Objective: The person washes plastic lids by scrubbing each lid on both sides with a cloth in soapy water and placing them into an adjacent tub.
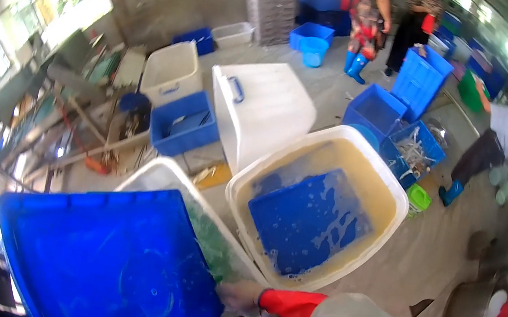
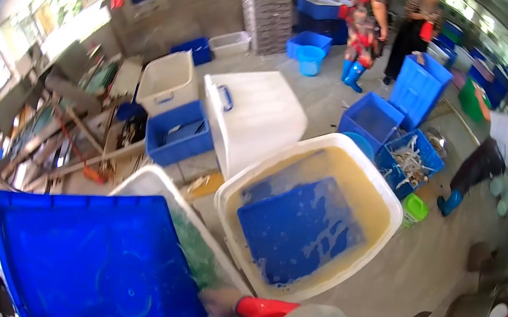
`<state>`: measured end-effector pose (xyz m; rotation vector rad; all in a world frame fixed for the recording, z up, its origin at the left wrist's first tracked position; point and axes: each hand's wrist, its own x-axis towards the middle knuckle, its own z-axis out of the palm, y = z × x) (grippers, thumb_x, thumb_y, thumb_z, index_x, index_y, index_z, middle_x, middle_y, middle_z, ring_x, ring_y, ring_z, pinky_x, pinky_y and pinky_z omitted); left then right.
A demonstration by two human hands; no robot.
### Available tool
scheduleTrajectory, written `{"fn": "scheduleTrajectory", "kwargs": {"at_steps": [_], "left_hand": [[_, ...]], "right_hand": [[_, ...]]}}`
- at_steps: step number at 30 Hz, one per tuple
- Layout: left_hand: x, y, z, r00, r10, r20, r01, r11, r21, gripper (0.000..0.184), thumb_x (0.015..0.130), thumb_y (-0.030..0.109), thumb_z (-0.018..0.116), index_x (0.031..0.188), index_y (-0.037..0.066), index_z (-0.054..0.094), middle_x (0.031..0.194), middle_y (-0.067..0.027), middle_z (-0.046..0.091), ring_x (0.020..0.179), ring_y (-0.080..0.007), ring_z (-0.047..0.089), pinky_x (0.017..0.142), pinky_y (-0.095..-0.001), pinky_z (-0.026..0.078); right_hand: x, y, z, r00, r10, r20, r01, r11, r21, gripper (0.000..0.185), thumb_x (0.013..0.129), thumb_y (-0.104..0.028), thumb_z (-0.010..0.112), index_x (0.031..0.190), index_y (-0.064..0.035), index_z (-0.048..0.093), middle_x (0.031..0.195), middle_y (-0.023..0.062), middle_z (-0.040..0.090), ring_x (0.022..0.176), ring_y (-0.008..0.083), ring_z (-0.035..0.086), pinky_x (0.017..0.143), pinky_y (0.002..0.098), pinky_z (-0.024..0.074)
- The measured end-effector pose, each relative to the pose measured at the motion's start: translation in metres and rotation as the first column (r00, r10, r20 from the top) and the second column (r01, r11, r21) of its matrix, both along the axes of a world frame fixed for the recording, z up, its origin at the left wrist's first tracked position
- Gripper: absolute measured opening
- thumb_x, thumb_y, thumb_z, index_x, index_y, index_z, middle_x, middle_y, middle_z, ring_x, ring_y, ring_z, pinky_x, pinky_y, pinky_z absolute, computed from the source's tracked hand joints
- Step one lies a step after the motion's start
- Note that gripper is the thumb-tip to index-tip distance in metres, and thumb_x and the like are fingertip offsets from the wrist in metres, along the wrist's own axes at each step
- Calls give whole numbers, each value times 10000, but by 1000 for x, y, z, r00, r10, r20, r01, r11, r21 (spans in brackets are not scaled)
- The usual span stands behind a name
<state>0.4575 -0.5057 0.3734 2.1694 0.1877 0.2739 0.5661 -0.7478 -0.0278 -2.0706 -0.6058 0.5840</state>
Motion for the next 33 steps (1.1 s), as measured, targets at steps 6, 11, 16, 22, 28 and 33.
{"fn": "scheduleTrajectory", "kwargs": {"at_steps": [6, 11, 16, 22, 28, 33], "left_hand": [[114, -68, 37, 604, -770, -204, 676, 360, 644, 674, 796, 133, 736, 1424, -14, 542, 1350, -224, 611, 1194, -310, 611, 1092, -455, 425], [191, -148, -62, 220, -933, -284, 774, -10, 633, 413, 886, 148, 692, 1258, -1, 594, 974, -49, 653, 869, -174, 617, 983, -380, 465], [249, -196, -272, 266, -944, -197, 954, 229, 191, 179, 761, 168, 748, 900, 138, 638, 606, 15, 589, 559, -198, 587, 981, -481, 445], [264, -217, -353, 558, -828, -56, 624, 374, 686, 169, 708, 135, 696, 873, 167, 678, 905, -64, 684, 898, -318, 665, 994, -556, 417], [285, -113, -254, 587, -782, -212, 789, 611, -69, 655, 893, 233, 754, 1442, -24, 506, 1111, -92, 682, 1049, -149, 630, 895, -298, 510], [210, -31, -306, 614, -712, -339, 467, 675, -571, 394, 913, 148, 625, 1268, -14, 570, 1176, -127, 669, 1101, -194, 626, 1011, -372, 490]], "right_hand": [[-33, -11, -21, 917, 182, 355, -204, 979, 27, 496, 997, -327, 520, 1442, -112, 481, 970, 246, 687, 888, 442, 667, 792, 515, 519], [-37, -7, -22, 945, 235, 229, -207, 968, -139, 452, 1009, -343, 517, 1410, -135, 517, 896, 199, 693, 855, 411, 673, 737, 502, 515], [-45, 11, -38, 947, 91, 307, -69, 994, -83, 392, 981, -422, 541, 1171, -85, 603, 787, 178, 682, 712, 382, 676, 629, 541, 515], [-53, 8, -34, 924, -35, 380, 50, 998, -29, 329, 1015, -416, 490, 1134, -136, 614, 693, 151, 632, 622, 359, 638, 566, 507, 492], [-17, -7, 28, 991, -130, 42, 129, 991, 33, 420, 998, -320, 558, 1364, -114, 574, 1011, 202, 707, 926, 408, 676, 815, 460, 523], [18, 9, 86, 992, -73, -102, 124, 683, 720, 468, 1034, -236, 582, 1450, -34, 509, 1342, 177, 624, 1239, 284, 595, 1060, 384, 457]]}}
